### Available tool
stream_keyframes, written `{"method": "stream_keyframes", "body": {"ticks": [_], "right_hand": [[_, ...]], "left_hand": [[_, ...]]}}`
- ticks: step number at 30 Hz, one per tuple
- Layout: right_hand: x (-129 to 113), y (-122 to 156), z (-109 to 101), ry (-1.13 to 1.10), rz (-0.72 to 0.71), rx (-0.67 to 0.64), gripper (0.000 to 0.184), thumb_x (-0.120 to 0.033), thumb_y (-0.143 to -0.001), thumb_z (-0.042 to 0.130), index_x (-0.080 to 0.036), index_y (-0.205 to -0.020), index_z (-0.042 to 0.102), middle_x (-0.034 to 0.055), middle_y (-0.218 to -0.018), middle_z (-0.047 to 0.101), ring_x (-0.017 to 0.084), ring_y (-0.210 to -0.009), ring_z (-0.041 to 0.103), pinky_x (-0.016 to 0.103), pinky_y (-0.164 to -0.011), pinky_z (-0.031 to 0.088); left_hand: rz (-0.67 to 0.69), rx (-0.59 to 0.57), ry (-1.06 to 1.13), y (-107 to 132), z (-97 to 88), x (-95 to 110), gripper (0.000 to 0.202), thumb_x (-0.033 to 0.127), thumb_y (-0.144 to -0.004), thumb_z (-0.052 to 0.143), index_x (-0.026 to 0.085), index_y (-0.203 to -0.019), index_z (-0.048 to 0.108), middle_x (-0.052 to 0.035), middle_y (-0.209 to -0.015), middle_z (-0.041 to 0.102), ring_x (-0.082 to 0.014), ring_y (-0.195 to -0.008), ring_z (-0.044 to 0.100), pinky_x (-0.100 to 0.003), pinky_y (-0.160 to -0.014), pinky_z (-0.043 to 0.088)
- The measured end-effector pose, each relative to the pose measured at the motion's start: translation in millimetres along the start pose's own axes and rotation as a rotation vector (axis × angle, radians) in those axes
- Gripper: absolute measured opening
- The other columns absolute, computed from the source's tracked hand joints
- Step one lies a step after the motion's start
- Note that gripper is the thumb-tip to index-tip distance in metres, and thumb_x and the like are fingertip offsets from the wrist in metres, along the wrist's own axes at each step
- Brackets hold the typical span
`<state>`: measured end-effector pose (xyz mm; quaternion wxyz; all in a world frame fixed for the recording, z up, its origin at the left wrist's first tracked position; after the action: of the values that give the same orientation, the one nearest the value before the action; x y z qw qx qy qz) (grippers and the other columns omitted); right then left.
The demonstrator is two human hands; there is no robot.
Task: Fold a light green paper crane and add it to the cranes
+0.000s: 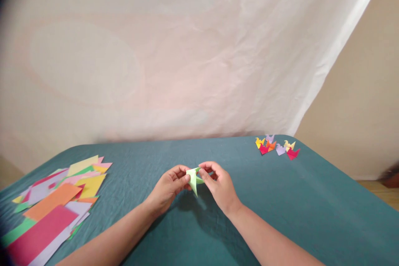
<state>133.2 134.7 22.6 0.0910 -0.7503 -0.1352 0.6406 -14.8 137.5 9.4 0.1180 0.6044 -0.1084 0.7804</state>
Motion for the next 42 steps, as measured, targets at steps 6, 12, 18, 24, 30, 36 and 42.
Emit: {"method": "stream_keyframes", "body": {"ticks": [6,12,18,24,30,36,42], "right_hand": [[2.9,0.6,3.9,-0.027,0.041,-0.049,0.023,-0.04,-0.084,0.058,-0.019,-0.087,0.063,0.0021,-0.08,0.065,0.016,-0.067,0.057,0.026,-0.062,0.045],[6.7,-0.6,5.6,-0.09,0.071,-0.088,0.018,-0.037,-0.083,0.058,-0.019,-0.085,0.06,-0.0008,-0.075,0.06,0.014,-0.064,0.054,0.024,-0.059,0.043],[8.9,0.4,14.4,-0.076,0.076,-0.191,0.018,-0.036,-0.082,0.061,-0.018,-0.082,0.061,-0.0015,-0.071,0.058,0.013,-0.064,0.053,0.023,-0.059,0.042],[13.1,2.3,17.6,-0.092,0.091,-0.216,0.021,-0.039,-0.082,0.06,-0.018,-0.083,0.061,-0.0017,-0.068,0.057,0.012,-0.06,0.051,0.022,-0.055,0.04],[14.4,2.2,17.9,-0.1,0.121,-0.204,0.023,-0.041,-0.081,0.061,-0.018,-0.079,0.06,-0.0035,-0.064,0.055,0.011,-0.057,0.049,0.021,-0.053,0.038],[14.9,2.7,17.4,-0.068,0.128,-0.176,0.024,-0.041,-0.081,0.062,-0.018,-0.076,0.059,-0.0038,-0.061,0.053,0.01,-0.055,0.047,0.021,-0.051,0.037],[12.3,3.4,18.6,-0.09,0.111,-0.171,0.022,-0.039,-0.08,0.063,-0.018,-0.08,0.06,-0.0033,-0.064,0.055,0.011,-0.058,0.05,0.022,-0.054,0.04]], "left_hand": [[-0.047,-0.071,0.023,3.4,6.3,-1.7,0.03,0.035,-0.07,0.076,0.015,-0.089,0.065,-0.0057,-0.085,0.066,-0.0162,-0.077,0.061,-0.03,-0.074,0.05],[-0.147,-0.04,0.045,1.8,-2.1,-6.7,0.028,0.035,-0.074,0.072,0.013,-0.09,0.069,-0.007,-0.082,0.069,-0.0157,-0.071,0.062,-0.026,-0.07,0.048],[-0.135,0.043,-0.126,-0.9,-14.5,-9.0,0.031,0.042,-0.07,0.074,0.012,-0.076,0.07,-0.003,-0.066,0.066,-0.011,-0.055,0.055,-0.021,-0.055,0.041],[-0.106,0.016,-0.17,-0.3,-9.2,-8.1,0.032,0.043,-0.066,0.077,0.013,-0.072,0.069,-0.0016,-0.064,0.064,-0.0111,-0.057,0.055,-0.022,-0.059,0.044],[-0.105,0.021,-0.206,-0.2,-7.2,-5.7,0.032,0.044,-0.066,0.076,0.013,-0.069,0.069,-0.0008,-0.061,0.062,-0.0109,-0.055,0.054,-0.023,-0.059,0.044],[-0.071,0.011,-0.27,0.8,-3.5,-3.1,0.03,0.043,-0.07,0.072,0.014,-0.068,0.067,0.0,-0.059,0.061,-0.0105,-0.054,0.053,-0.022,-0.057,0.043],[-0.056,-0.001,-0.301,1.5,0.4,-1.7,0.031,0.045,-0.072,0.069,0.014,-0.068,0.066,0.0006,-0.058,0.059,-0.0107,-0.053,0.052,-0.021,-0.056,0.042]]}}
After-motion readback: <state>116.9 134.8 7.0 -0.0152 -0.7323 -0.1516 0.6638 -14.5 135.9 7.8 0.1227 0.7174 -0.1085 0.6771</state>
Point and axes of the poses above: each hand's wrist, its own y-axis away from the middle knuckle, its own z-axis out of the palm, x = y × z, the point moved 7 cm from there along -y, towards the middle knuckle
